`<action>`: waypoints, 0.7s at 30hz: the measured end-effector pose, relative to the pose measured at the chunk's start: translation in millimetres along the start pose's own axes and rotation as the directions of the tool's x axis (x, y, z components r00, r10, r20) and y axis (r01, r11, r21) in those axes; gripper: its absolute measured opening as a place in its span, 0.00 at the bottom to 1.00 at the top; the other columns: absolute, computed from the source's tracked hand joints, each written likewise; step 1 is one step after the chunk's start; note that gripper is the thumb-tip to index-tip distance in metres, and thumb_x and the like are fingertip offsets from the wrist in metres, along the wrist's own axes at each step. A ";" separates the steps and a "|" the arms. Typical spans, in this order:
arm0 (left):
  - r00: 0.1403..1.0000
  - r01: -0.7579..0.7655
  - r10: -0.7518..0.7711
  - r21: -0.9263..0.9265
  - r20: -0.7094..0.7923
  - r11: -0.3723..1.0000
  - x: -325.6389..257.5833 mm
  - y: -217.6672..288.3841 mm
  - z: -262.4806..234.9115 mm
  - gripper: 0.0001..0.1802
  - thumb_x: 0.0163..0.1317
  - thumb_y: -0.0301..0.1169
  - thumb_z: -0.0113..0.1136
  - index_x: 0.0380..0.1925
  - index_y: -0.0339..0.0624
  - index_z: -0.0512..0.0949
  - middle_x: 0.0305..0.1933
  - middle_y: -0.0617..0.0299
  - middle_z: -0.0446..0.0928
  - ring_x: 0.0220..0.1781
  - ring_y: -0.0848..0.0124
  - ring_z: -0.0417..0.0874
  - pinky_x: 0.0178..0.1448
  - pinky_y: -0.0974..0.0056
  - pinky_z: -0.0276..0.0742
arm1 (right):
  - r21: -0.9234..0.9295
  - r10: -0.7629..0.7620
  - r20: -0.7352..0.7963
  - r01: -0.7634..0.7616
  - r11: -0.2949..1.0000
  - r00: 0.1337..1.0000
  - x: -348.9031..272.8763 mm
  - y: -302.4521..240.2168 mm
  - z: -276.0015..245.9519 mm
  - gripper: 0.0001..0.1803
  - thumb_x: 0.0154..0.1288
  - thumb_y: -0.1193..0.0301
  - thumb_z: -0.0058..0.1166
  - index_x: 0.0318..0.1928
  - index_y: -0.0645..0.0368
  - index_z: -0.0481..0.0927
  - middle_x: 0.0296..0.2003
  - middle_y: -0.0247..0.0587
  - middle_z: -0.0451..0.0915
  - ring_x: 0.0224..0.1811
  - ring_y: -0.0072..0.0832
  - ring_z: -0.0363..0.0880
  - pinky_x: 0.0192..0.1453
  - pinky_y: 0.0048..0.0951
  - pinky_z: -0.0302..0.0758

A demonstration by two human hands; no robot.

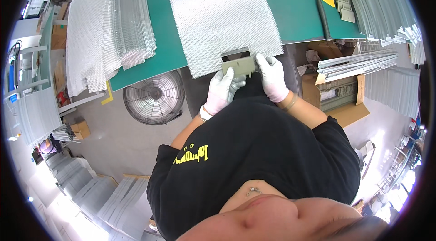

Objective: The person assembles air filters by placing a plastic insert onto a mesh sheet, inserting metal frame pieces, and securing them with a power drill. The process is repeated for multiple units on a green workbench.

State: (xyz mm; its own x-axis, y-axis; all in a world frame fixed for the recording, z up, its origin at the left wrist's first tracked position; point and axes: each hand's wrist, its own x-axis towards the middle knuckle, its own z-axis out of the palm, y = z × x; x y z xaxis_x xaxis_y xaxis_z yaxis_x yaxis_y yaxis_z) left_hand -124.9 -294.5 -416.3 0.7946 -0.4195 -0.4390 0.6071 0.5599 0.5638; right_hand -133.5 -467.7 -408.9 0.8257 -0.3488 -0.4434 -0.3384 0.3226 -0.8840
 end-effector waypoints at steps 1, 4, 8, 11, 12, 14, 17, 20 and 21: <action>0.999 -0.034 0.034 -0.009 -0.003 0.999 0.9 -1.4 2.2 0.17 0.78 0.37 0.52 0.57 0.36 0.74 0.49 0.57 0.83 0.46 0.70 0.86 0.49 0.63 0.84 | -0.012 -0.013 -0.003 0.013 1.000 1.000 -1.2 1.9 0.0 0.16 0.72 0.62 0.62 0.35 0.66 0.82 0.30 0.34 0.82 0.32 0.17 0.76 0.39 0.22 0.73; 1.000 0.017 -0.017 0.028 0.018 0.999 0.8 4.7 4.2 0.20 0.77 0.37 0.54 0.61 0.34 0.72 0.50 0.56 0.82 0.48 0.68 0.86 0.51 0.62 0.83 | -0.004 -0.022 0.012 0.022 1.000 1.000 1.8 8.3 -3.2 0.16 0.72 0.62 0.61 0.40 0.67 0.81 0.32 0.35 0.83 0.33 0.17 0.76 0.41 0.23 0.74; 0.901 0.154 -0.434 0.917 0.023 0.368 -17.5 55.5 15.9 0.30 0.75 0.37 0.56 0.68 0.27 0.65 0.51 0.53 0.82 0.50 0.67 0.85 0.56 0.64 0.80 | -0.098 0.027 0.392 0.013 0.995 0.920 9.6 0.4 -19.0 0.21 0.72 0.61 0.59 0.52 0.68 0.78 0.41 0.39 0.83 0.38 0.18 0.76 0.45 0.25 0.75; 0.713 -0.234 -0.615 0.941 0.337 0.243 -21.7 93.8 26.9 0.28 0.72 0.42 0.59 0.64 0.35 0.74 0.63 0.51 0.79 0.63 0.66 0.80 0.67 0.62 0.74 | -0.074 0.027 0.730 0.040 0.996 0.683 9.2 18.3 -17.4 0.22 0.75 0.60 0.51 0.58 0.64 0.75 0.44 0.36 0.82 0.40 0.21 0.76 0.49 0.27 0.76; 0.706 -0.158 -0.624 0.934 0.335 0.321 -16.6 115.2 48.5 0.26 0.71 0.43 0.60 0.62 0.39 0.77 0.61 0.51 0.80 0.63 0.64 0.81 0.67 0.62 0.74 | -0.018 -0.032 0.656 0.058 0.998 0.754 1.9 21.8 -5.6 0.20 0.77 0.60 0.48 0.57 0.64 0.76 0.43 0.36 0.82 0.39 0.21 0.76 0.48 0.27 0.76; 0.850 -0.348 -0.362 0.924 0.382 0.158 8.7 135.2 74.4 0.25 0.69 0.44 0.60 0.61 0.44 0.79 0.63 0.50 0.79 0.66 0.59 0.78 0.71 0.57 0.71 | 0.013 -0.016 0.722 0.010 1.000 0.692 11.7 32.2 -7.2 0.19 0.81 0.60 0.42 0.52 0.62 0.78 0.38 0.37 0.84 0.35 0.19 0.77 0.43 0.26 0.76; 0.632 -0.576 -0.075 0.403 0.771 -0.711 82.8 141.1 72.2 0.33 0.65 0.50 0.60 0.68 0.52 0.72 0.73 0.46 0.68 0.76 0.48 0.64 0.80 0.42 0.53 | 0.082 -0.020 0.428 -0.016 0.996 0.904 3.1 17.8 7.3 0.20 0.81 0.57 0.43 0.50 0.61 0.79 0.33 0.35 0.83 0.27 0.17 0.75 0.34 0.20 0.74; 0.729 -0.515 -0.066 0.482 0.681 -0.709 90.6 103.0 71.9 0.37 0.65 0.54 0.59 0.72 0.56 0.67 0.77 0.45 0.59 0.80 0.42 0.55 0.80 0.33 0.41 | 0.099 -0.073 0.175 0.056 0.993 0.982 -0.6 16.4 -11.3 0.19 0.80 0.59 0.44 0.52 0.62 0.79 0.36 0.35 0.83 0.29 0.16 0.77 0.30 0.19 0.72; 0.738 -0.488 -0.027 0.505 0.674 -0.712 82.8 87.6 74.0 0.37 0.65 0.54 0.57 0.73 0.57 0.67 0.77 0.43 0.60 0.79 0.41 0.56 0.80 0.32 0.41 | 0.107 -0.068 0.103 0.057 0.993 0.992 -4.2 21.2 -19.2 0.19 0.80 0.60 0.45 0.53 0.62 0.79 0.36 0.34 0.83 0.29 0.15 0.77 0.30 0.19 0.72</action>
State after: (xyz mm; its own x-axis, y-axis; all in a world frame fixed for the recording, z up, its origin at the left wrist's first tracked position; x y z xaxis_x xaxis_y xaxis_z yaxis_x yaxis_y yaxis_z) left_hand -5.3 -333.1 -351.5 0.5760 -0.8067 0.1325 -0.8152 -0.5547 0.1665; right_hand -152.9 -476.3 -428.7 0.8889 -0.2773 -0.3646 -0.2407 0.3943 -0.8869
